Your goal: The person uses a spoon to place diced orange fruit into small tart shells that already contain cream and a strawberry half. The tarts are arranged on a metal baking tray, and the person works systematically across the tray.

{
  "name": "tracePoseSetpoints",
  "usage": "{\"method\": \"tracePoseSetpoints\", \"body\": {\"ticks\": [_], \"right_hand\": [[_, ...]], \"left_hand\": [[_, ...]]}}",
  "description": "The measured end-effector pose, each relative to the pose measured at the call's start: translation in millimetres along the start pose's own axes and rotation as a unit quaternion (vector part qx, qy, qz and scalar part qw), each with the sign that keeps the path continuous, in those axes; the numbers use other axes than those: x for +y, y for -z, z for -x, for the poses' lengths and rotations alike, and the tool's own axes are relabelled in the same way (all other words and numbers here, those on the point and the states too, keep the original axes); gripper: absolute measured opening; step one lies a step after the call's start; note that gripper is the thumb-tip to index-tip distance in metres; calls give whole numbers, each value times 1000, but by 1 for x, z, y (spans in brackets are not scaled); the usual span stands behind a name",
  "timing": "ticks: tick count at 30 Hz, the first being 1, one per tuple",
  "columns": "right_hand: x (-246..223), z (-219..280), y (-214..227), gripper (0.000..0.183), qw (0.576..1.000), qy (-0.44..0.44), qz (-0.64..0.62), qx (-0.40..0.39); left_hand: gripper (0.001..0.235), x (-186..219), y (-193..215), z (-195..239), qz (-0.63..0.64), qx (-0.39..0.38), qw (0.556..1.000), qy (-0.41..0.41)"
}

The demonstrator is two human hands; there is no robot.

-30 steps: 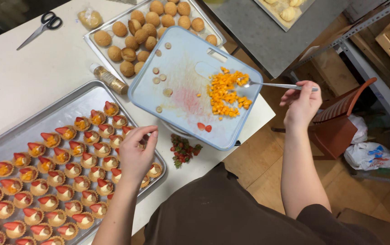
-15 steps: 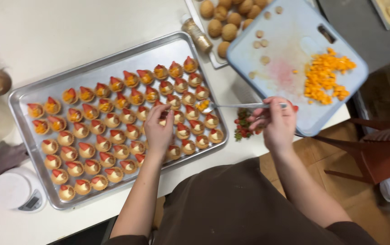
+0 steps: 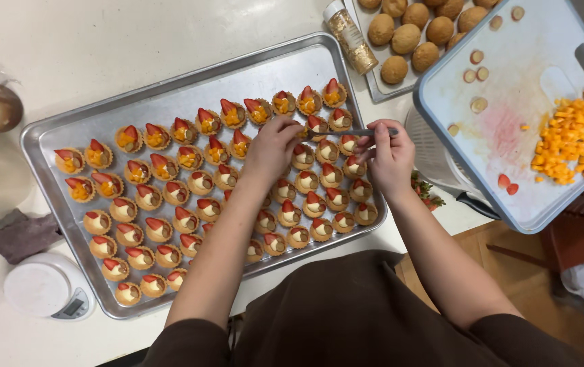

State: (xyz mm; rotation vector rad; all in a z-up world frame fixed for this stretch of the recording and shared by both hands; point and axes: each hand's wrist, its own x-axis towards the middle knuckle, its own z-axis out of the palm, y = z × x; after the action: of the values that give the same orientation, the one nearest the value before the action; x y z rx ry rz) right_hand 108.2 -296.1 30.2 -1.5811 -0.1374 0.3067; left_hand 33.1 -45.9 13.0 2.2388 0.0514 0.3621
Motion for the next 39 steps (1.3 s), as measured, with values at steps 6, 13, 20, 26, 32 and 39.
{"method": "tracePoseSetpoints", "body": {"ticks": [6,13,20,26,32,39], "right_hand": [[-9,2,-16,24,997,24,74,-13],[-23,2,-21,22,986,53,156,-15],[-34,2,-27,19,969,100,223,-39],[-44,1,-28,18,958,113,261,-44],[-46,-2,-31,16,960,121,248,-54],[-45,-5,-31,16,959,130,239,-77]], "left_hand": [[14,-24,-16,-8,-21,-51,998,26],[13,-30,-24,-4,-26,-51,998,38],[15,-35,-11,4,39,5,994,99],[22,-33,2,13,-38,-19,996,82],[22,-31,-8,8,-83,-47,991,91],[19,-30,-20,6,-68,-39,992,99]]}}
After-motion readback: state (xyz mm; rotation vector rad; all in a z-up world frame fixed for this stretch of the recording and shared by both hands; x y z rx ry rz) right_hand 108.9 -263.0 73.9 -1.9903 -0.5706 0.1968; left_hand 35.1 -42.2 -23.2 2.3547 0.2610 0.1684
